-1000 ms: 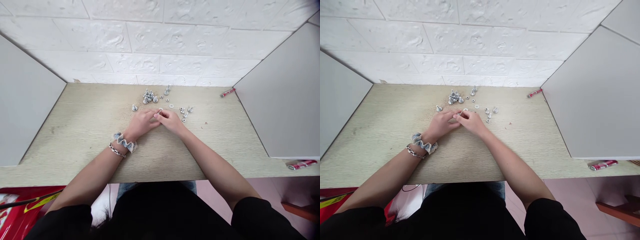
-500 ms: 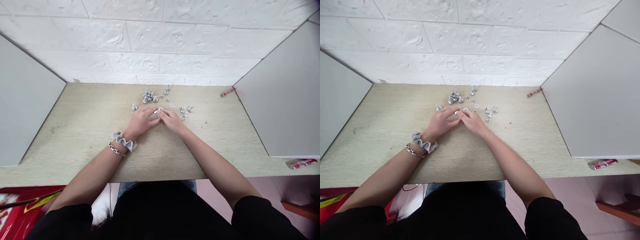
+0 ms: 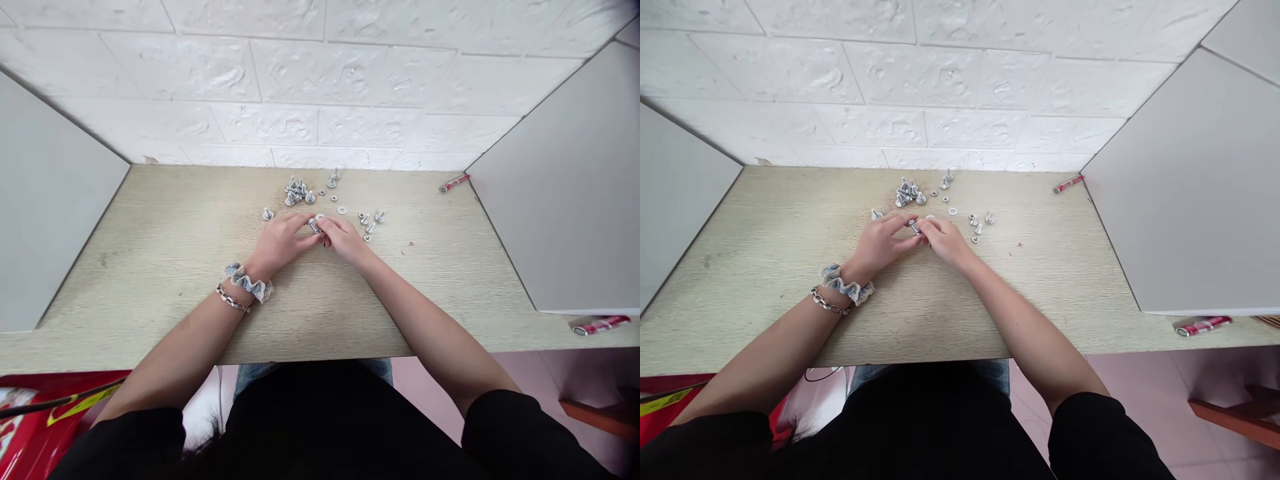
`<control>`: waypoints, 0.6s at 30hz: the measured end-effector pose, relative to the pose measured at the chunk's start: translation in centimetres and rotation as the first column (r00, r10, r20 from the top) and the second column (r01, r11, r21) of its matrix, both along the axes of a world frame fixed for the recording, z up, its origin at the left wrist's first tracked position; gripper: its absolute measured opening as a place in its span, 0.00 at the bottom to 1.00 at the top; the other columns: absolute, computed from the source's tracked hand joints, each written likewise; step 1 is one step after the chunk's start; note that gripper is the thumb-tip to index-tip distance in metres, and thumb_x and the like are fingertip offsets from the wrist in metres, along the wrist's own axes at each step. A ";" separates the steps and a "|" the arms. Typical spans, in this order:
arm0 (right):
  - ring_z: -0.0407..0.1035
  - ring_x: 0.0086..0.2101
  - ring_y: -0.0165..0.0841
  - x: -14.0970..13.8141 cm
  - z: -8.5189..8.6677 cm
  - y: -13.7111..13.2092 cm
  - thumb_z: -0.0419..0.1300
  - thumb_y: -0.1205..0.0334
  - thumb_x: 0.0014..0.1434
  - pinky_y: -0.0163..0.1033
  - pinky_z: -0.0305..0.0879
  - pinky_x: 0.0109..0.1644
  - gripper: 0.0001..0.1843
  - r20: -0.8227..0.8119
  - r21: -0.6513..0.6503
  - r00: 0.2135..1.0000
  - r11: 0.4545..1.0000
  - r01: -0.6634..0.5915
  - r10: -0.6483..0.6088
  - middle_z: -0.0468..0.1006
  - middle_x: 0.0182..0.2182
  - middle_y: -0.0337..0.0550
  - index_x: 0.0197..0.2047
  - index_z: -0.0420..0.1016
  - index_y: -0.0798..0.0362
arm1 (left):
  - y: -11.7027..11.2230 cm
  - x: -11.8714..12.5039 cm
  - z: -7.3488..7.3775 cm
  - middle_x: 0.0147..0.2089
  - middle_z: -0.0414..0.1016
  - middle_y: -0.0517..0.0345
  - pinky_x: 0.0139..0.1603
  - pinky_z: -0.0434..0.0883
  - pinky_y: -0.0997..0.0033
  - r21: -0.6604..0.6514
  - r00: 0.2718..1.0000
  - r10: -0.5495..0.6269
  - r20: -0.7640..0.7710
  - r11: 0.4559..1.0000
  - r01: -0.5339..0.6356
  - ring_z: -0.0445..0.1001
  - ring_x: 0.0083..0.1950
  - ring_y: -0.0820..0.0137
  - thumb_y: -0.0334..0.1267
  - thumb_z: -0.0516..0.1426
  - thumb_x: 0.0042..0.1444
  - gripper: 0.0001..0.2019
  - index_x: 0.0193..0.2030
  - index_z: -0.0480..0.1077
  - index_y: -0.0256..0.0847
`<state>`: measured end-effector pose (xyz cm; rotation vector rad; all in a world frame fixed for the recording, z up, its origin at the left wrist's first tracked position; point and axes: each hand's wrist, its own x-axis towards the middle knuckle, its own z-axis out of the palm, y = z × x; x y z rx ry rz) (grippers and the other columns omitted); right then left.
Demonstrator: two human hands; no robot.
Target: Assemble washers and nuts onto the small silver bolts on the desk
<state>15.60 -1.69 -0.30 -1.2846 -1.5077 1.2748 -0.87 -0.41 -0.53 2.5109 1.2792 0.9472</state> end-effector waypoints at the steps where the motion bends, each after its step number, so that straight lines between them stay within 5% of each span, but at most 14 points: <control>1: 0.59 0.26 0.27 0.0 0.1 -0.1 0.52 0.50 0.59 0.36 0.54 0.32 0.17 0.025 0.025 0.999 0.999 -0.028 0.028 0.64 0.22 0.35 0.25 0.64 0.52 | 0.0 0.0 0.0 0.46 0.80 0.48 0.48 0.73 0.64 -0.010 1.000 0.011 -0.008 1.000 -0.011 0.78 0.46 0.63 0.43 0.59 0.57 0.17 0.50 0.75 0.38; 6: 0.54 0.25 0.27 -0.2 0.5 -0.4 0.53 0.54 0.57 0.37 0.49 0.31 0.16 0.111 0.024 0.992 0.998 -0.057 0.054 0.57 0.20 0.33 0.22 0.58 0.52 | 0.0 0.0 -0.1 0.49 0.79 0.48 0.50 0.73 0.63 -0.030 0.999 0.003 -0.053 1.000 -0.004 0.77 0.49 0.62 0.39 0.58 0.58 0.17 0.53 0.73 0.38; 18: 0.58 0.28 0.29 -0.5 -0.1 -0.3 0.52 0.56 0.55 0.37 0.52 0.35 0.12 0.078 0.027 0.997 1.000 0.005 -0.007 0.63 0.22 0.34 0.23 0.61 0.52 | -0.3 0.3 0.6 0.49 0.79 0.51 0.52 0.72 0.63 -0.091 0.997 -0.041 -0.067 0.995 0.035 0.76 0.50 0.63 0.38 0.56 0.57 0.18 0.54 0.72 0.39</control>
